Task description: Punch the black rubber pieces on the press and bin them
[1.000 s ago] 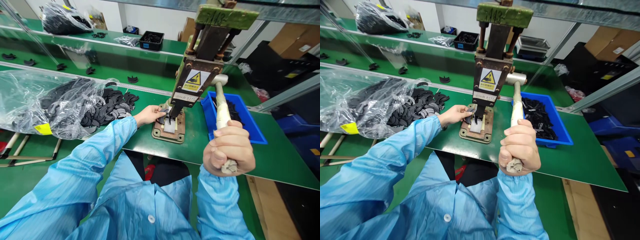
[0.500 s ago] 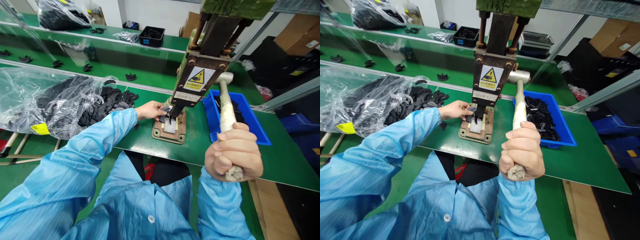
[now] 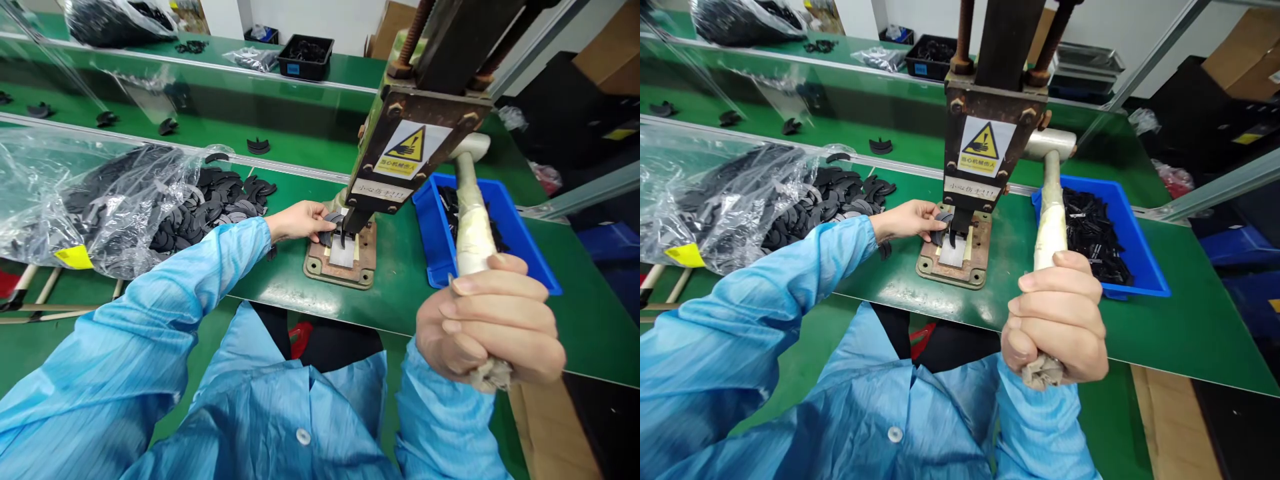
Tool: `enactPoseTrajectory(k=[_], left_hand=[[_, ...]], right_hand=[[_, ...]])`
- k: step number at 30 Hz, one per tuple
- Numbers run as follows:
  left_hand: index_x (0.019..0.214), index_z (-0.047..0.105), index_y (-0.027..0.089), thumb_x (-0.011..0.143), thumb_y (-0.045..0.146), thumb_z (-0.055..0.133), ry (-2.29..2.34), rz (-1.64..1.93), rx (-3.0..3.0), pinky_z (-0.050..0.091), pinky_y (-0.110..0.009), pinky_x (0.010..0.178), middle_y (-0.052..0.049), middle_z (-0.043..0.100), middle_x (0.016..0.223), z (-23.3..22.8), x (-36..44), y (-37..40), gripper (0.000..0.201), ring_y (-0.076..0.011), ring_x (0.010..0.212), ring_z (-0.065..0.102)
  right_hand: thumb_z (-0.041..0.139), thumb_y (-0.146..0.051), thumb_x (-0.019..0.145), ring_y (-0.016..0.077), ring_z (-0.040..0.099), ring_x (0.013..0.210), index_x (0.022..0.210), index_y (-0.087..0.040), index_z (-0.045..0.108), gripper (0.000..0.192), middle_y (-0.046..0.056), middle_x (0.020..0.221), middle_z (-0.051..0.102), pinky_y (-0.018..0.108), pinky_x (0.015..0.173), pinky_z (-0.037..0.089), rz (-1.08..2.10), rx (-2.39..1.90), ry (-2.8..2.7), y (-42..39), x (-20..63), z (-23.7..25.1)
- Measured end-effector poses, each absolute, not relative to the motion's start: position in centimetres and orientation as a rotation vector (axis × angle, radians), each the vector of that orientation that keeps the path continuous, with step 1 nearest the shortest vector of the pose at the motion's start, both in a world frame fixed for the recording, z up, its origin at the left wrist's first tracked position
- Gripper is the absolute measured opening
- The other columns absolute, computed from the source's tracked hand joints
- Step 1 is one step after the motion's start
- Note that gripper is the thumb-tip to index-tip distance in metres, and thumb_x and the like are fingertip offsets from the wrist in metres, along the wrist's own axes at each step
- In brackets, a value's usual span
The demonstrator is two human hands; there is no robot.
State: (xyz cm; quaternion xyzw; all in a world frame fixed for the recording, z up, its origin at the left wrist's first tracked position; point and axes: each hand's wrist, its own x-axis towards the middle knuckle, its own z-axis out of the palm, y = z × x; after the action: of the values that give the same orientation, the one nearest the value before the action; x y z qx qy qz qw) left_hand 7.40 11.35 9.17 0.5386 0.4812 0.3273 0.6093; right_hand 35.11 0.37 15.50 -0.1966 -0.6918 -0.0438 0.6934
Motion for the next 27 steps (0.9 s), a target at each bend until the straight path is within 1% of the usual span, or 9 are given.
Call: enactPoseTrajectory(k=[5,11,14,17,22,24,25,26,27], left_hand=[[0.076,0.057,0.016,0.079,0.029,0.095,1.137,0.746,1.223,0.056,-0.020,0.054,0.003,0.061,0.067,9.0,7.7,11.5,0.040,-0.0065,0.055,0.059],[0.076,0.061,0.016,0.080,0.024,0.095,1.221,0.643,1.176,0.054,-0.022,0.049,0.001,0.063,0.064,9.3,7.7,12.1,0.035,-0.0088,0.049,0.061],[0.075,0.061,0.016,0.079,0.026,0.096,1.214,0.581,1.092,0.056,-0.022,0.051,-0.003,0.069,0.065,9.5,7.7,12.2,0.037,-0.0115,0.050,0.066],[0.075,0.062,0.015,0.079,0.029,0.096,1.219,0.556,0.970,0.060,-0.023,0.056,-0.008,0.075,0.070,9.6,7.9,11.8,0.037,-0.0152,0.055,0.072],[0.075,0.061,0.015,0.084,0.028,0.092,1.235,0.621,0.920,0.059,-0.021,0.054,-0.007,0.074,0.069,9.6,8.4,10.9,0.035,-0.0140,0.053,0.072],[0.074,0.059,0.016,0.085,0.029,0.091,1.240,0.662,0.932,0.058,-0.019,0.053,-0.006,0.073,0.067,9.6,8.6,10.5,0.036,-0.0129,0.052,0.071],[0.075,0.059,0.016,0.086,0.029,0.090,1.238,0.691,0.941,0.058,-0.019,0.052,-0.005,0.073,0.067,9.6,8.7,10.2,0.036,-0.0121,0.051,0.070],[0.075,0.058,0.016,0.087,0.029,0.089,1.230,0.726,0.952,0.058,-0.019,0.053,-0.004,0.072,0.066,9.5,8.7,9.8,0.036,-0.0114,0.051,0.069],[0.076,0.057,0.016,0.088,0.029,0.089,1.218,0.761,0.967,0.059,-0.019,0.053,-0.003,0.072,0.067,9.6,8.7,9.3,0.036,-0.0108,0.051,0.069]], right_hand=[[0.069,-0.050,0.093,0.0165,0.061,0.063,0.059,-0.024,0.045,0.050,-0.004,0.053,0.045,0.051,0.090,0.058,-0.122,-0.418,-1.464,0.6,34.5,15.4],[0.071,-0.047,0.091,0.0165,0.061,0.063,0.057,-0.023,0.042,0.052,-0.004,0.051,0.044,0.051,0.088,0.056,-0.117,-0.377,-1.439,1.0,34.3,15.4],[0.072,-0.046,0.091,0.0159,0.061,0.063,0.058,-0.023,0.044,0.049,-0.004,0.051,0.043,0.049,0.087,0.056,-0.127,-0.321,-1.418,1.3,34.2,15.4],[0.072,-0.046,0.091,0.0155,0.060,0.061,0.059,-0.024,0.045,0.047,-0.005,0.051,0.041,0.048,0.088,0.056,-0.131,-0.318,-1.390,1.4,33.8,15.2],[0.074,-0.046,0.089,0.0145,0.058,0.057,0.058,-0.024,0.045,0.047,-0.006,0.049,0.042,0.045,0.083,0.057,-0.124,-0.289,-1.323,1.8,33.0,15.8],[0.078,-0.047,0.087,0.0142,0.059,0.058,0.067,-0.027,0.058,0.035,-0.007,0.055,0.051,0.043,0.080,0.058,-0.116,-0.242,-1.309,2.3,32.9,17.4],[0.080,-0.049,0.086,0.0146,0.062,0.061,0.077,-0.029,0.066,0.026,-0.007,0.061,0.057,0.043,0.080,0.059,-0.116,-0.210,-1.313,2.6,33.1,18.7],[0.082,-0.052,0.084,0.0153,0.064,0.066,0.090,-0.030,0.073,0.025,-0.006,0.069,0.064,0.043,0.081,0.059,-0.114,-0.189,-1.320,3.0,33.3,20.1],[0.085,-0.057,0.080,0.0157,0.069,0.075,0.105,-0.033,0.076,0.036,-0.005,0.082,0.070,0.043,0.085,0.060,-0.066,-0.224,-1.346,3.3,33.7,21.7]])
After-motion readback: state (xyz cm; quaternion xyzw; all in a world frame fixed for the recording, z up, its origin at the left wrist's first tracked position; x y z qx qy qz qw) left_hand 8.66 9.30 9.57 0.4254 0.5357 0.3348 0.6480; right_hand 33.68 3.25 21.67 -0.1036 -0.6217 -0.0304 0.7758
